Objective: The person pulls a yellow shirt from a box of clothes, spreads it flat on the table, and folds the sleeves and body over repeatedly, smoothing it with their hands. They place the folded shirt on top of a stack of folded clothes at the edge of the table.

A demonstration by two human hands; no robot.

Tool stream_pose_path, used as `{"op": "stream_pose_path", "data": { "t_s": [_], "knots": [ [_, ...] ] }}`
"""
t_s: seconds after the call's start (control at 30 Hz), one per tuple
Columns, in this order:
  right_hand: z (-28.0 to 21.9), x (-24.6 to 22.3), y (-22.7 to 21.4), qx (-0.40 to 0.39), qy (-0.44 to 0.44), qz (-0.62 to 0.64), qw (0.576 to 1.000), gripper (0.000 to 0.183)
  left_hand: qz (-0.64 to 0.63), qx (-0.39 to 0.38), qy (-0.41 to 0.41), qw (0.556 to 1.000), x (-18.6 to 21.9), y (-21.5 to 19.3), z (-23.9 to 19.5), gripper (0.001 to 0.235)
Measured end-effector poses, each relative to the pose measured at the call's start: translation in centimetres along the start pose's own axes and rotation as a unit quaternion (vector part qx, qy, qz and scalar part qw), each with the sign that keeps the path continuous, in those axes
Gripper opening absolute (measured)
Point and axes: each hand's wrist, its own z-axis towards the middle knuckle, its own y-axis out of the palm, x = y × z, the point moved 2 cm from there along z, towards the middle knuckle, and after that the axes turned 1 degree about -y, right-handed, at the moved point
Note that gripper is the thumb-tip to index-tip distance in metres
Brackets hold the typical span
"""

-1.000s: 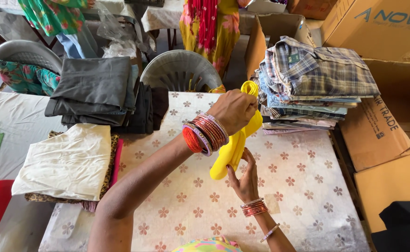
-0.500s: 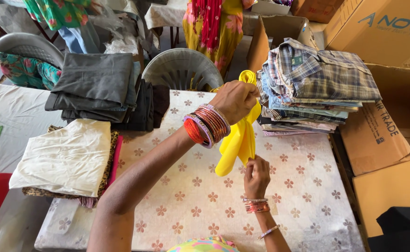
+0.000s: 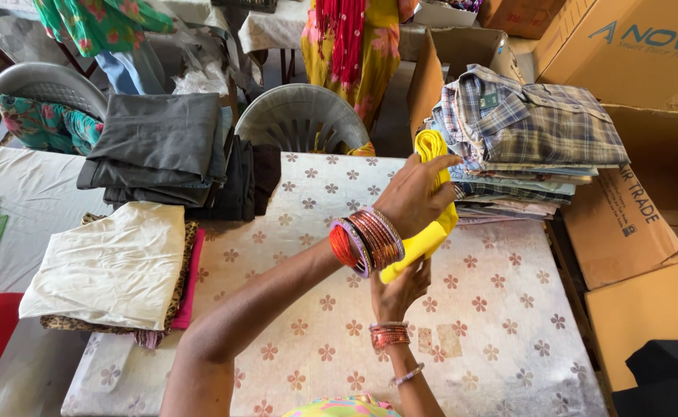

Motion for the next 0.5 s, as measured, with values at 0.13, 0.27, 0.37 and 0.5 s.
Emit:
{"op": "stream_pose_path", "data": {
  "t_s": [0.13, 0.27, 0.37, 0.5],
  "knots": [
    [1.0, 3.7, 0.5, 0.094, -0.019, -0.048, 0.994, 0.074, -0.023, -0.032, -0.038, 0.998, 0.1, -0.3, -0.4, 0.051],
    [1.7, 7.2, -2.3, 0.105, -0.058, -0.070, 0.990, 0.041, 0.004, 0.011, 0.026, 1.000, -3.4, -1.1, -0.2, 0.046],
    [2.2, 8.1, -4.5, 0.081, -0.088, -0.065, 0.991, 0.028, -0.070, -0.091, -0.135, 0.984, -8.0, -1.1, -0.1, 0.048],
    [2.6, 9.2, -5.5, 0.015, -0.062, 0.042, 0.997, 0.026, -0.265, -0.070, -0.201, 0.940, -16.2, -0.2, -0.2, 0.045]
  ]
}}
